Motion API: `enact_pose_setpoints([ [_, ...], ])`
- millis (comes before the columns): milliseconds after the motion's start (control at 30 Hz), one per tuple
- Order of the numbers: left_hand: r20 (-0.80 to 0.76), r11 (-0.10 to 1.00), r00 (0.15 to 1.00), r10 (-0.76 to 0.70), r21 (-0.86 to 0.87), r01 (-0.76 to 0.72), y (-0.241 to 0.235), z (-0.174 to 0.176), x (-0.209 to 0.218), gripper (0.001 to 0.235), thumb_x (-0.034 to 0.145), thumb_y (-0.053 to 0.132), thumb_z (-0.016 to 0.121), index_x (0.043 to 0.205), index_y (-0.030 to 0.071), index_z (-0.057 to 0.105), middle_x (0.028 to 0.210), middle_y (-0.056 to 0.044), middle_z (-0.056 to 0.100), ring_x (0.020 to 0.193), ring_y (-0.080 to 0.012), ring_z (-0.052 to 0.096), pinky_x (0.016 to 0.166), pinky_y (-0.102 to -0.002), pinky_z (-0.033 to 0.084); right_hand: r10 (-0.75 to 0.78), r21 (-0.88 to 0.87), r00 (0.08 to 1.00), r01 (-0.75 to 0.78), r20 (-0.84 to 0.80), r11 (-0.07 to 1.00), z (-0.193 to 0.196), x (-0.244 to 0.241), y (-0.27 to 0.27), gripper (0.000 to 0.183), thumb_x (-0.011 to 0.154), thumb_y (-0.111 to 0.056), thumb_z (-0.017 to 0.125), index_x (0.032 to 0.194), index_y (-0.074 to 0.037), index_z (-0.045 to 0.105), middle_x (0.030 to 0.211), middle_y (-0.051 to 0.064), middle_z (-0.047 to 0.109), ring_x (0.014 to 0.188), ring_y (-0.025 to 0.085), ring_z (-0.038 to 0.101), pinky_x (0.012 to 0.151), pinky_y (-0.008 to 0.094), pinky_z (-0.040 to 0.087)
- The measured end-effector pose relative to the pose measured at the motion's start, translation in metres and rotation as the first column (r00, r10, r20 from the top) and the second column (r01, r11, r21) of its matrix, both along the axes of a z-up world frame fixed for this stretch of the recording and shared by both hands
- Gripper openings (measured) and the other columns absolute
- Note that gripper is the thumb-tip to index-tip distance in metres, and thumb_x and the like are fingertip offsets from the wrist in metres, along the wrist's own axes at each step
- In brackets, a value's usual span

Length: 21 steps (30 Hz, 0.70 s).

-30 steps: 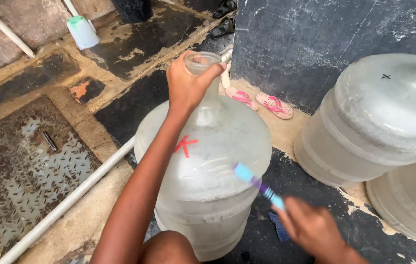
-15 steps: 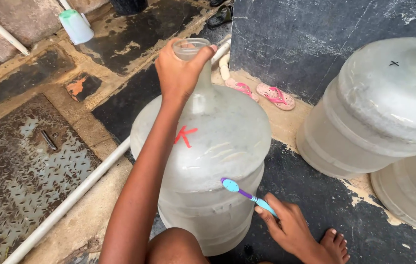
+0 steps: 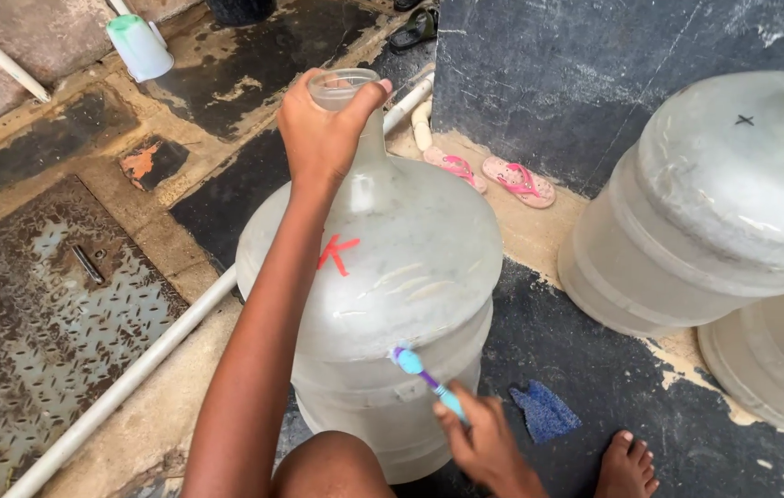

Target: Cleaning the neck and exterior of large water carboys using a toothbrush.

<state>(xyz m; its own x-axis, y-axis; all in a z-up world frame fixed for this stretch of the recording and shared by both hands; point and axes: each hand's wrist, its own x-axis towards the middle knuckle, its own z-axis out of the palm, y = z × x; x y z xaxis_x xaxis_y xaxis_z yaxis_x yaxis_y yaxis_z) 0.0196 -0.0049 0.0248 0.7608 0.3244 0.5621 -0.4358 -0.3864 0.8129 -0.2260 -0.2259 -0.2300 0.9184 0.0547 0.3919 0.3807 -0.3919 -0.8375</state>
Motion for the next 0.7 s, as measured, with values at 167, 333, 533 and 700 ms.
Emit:
enact_pose_setpoints([
  [167,-0.033,0.998,0.999,0.015,-0.054,-0.017,0.005,0.008,0.001,0.043,0.069,0.043,0.084,0.080,0.003,0.072,0.076,-0.006,0.077,0.069,-0.0147,0.073,0.069,-0.029,0.057,-0.036,-0.043,0.969,0.026,-0.244,0.999,0.014,-0.003,0.002,0.028,0.097,-0.027,0.062,0.084,-0.002,0.061,0.051,0.010,0.048,0.043,0.015,0.046,0.045,0.034,0.034],
  [333,-0.036,0.999,0.999,-0.011,-0.039,0.009,0.002,0.006,-0.001,0.042,0.068,0.043,0.084,0.079,0.004,0.072,0.076,-0.006,0.077,0.069,-0.0135,0.073,0.068,-0.028,0.057,-0.039,0.127,0.989,0.057,-0.144,0.990,0.008,0.006,-0.003,0.026,0.102,-0.023,0.058,0.088,-0.002,0.063,0.056,0.007,0.053,0.049,0.012,0.049,0.045,0.032,0.038],
  [533,-0.012,0.999,1.000,-0.026,-0.035,0.025,0.000,0.006,0.003,0.042,0.069,0.042,0.085,0.078,0.003,0.071,0.075,-0.006,0.076,0.068,-0.0132,0.071,0.067,-0.027,0.056,-0.076,0.007,0.983,0.078,-0.165,0.997,-0.003,0.019,-0.019,0.026,0.098,-0.025,0.057,0.093,-0.001,0.066,0.051,0.006,0.054,0.042,0.011,0.052,0.040,0.032,0.037],
  [700,-0.023,0.999,0.999,-0.028,-0.023,0.028,0.005,0.006,-0.001,0.041,0.070,0.042,0.084,0.080,0.003,0.072,0.075,-0.006,0.077,0.068,-0.0131,0.072,0.066,-0.027,0.056,-0.146,0.020,0.951,0.157,-0.274,0.987,0.038,0.014,-0.023,0.032,0.104,-0.029,0.054,0.090,-0.001,0.061,0.052,0.007,0.050,0.044,0.012,0.045,0.041,0.035,0.033],
])
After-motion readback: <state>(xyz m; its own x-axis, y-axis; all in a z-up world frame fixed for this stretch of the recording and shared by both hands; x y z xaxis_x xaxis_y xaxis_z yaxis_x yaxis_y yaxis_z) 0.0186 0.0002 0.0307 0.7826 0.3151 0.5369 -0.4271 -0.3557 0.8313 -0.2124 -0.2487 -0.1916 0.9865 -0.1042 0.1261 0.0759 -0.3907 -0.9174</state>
